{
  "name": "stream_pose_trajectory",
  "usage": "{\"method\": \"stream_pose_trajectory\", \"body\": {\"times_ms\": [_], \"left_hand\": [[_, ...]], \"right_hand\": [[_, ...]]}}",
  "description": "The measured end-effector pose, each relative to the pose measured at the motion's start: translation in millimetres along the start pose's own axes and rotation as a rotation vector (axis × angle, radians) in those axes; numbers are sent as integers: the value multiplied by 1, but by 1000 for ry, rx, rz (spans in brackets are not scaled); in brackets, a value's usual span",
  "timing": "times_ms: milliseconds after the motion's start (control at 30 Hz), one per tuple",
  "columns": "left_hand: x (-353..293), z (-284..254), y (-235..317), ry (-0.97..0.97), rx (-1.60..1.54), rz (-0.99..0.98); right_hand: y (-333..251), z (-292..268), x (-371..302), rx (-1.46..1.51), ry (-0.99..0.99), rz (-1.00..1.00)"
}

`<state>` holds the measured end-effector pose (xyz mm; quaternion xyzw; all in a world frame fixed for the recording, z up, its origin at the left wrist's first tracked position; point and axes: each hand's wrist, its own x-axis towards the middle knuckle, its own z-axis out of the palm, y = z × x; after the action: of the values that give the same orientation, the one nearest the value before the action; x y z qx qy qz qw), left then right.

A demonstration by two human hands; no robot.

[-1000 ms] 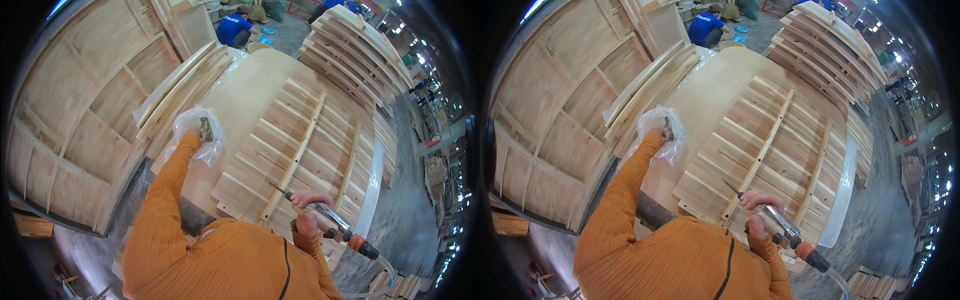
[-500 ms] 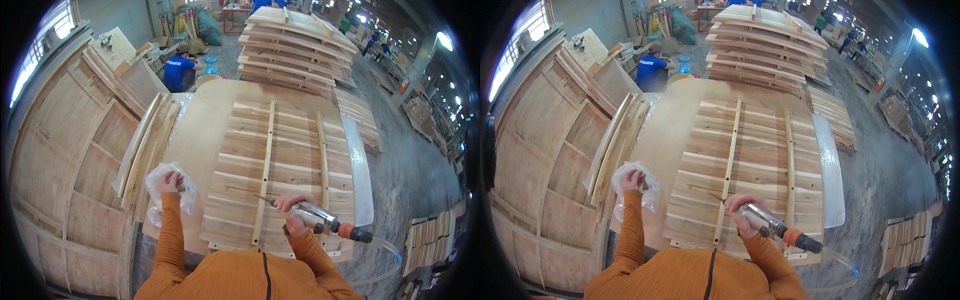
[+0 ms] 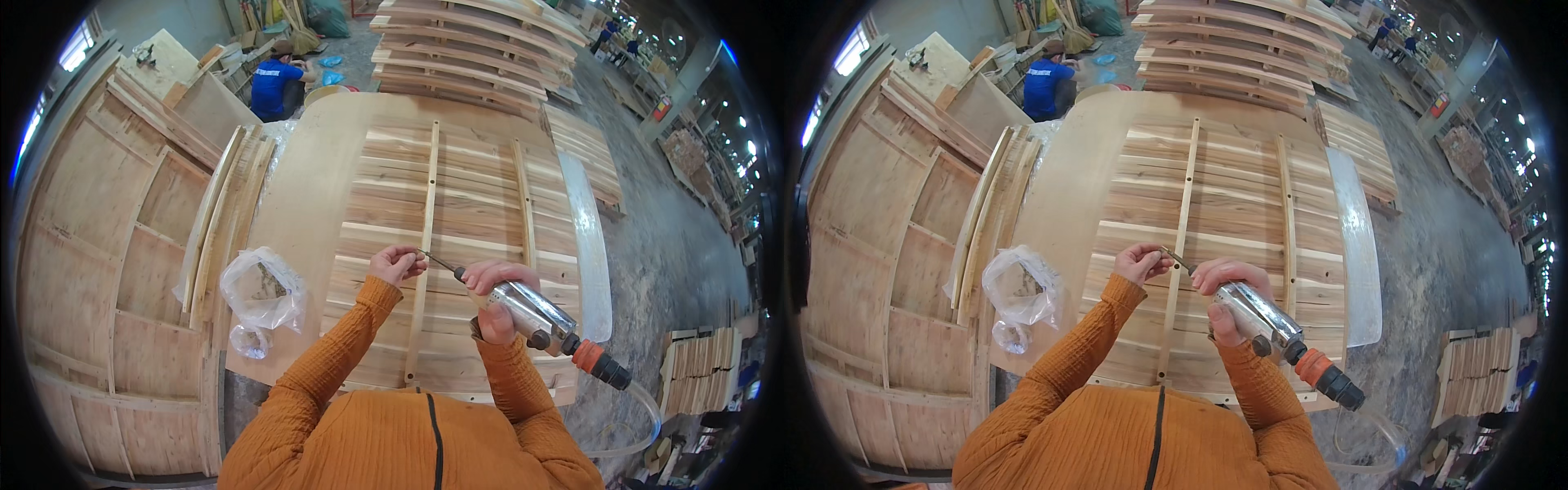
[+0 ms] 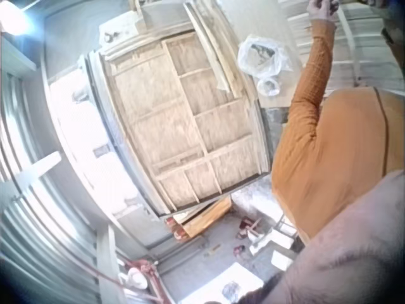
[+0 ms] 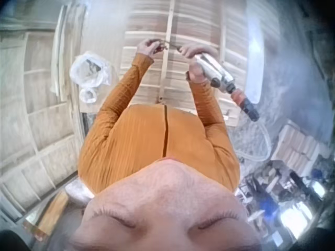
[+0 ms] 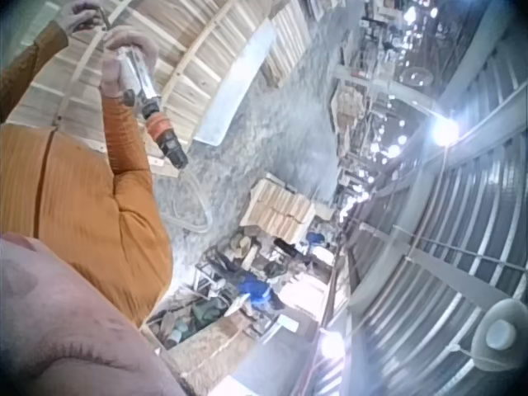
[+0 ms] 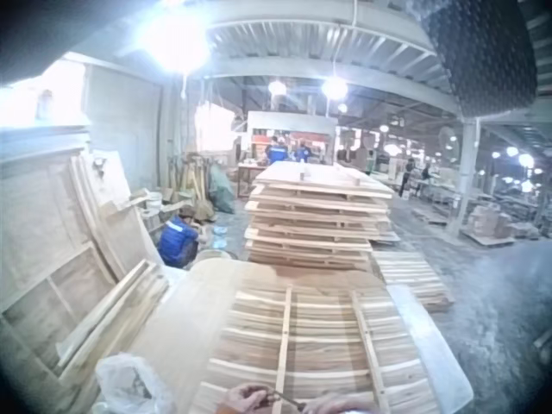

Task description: The person assembles a wooden slatted panel by placing a frame on a workbench, then using a pneumatic drill to drive screws into pre-drilled holes. After completing the assembly, the person lifts the panel, flips it, and stacks it with other finished units.

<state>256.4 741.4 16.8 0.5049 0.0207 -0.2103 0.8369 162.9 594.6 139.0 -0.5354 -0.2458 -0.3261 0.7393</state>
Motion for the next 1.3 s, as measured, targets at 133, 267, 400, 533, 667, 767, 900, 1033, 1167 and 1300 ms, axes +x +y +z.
{"method": "stream_pose_trajectory", "body": {"times_ms": [133, 267, 400, 533, 667, 767, 900, 1033, 1167, 1300], "left_hand": [[9, 4, 1, 55, -3, 9], [14, 7, 3, 70, 53, -1], [24, 1, -7, 38, 57, 6], [50, 6, -11, -35, -1, -65], [113, 15, 11, -135, 55, -224], [185, 22, 33, -181, 136, -261], [286, 40, 57, -152, 16, -268], [365, 48, 60, -130, -12, -324], [416, 47, 51, -130, -23, -327], [452, 43, 38, -142, -63, -354]], "right_hand": [[10, -7, 1, 12, -12, 23], [29, -14, 2, 35, -5, 45], [49, -17, 2, 18, -30, 105], [82, -29, 14, -93, 9, 218], [135, -57, 66, -103, -7, 259], [183, -74, 125, -158, 20, 333], [255, -94, 206, -404, -44, 48], [318, -115, 256, -407, -13, 69], [356, -124, 286, -349, -2, 163], [392, -137, 302, -356, 21, 253]]}}
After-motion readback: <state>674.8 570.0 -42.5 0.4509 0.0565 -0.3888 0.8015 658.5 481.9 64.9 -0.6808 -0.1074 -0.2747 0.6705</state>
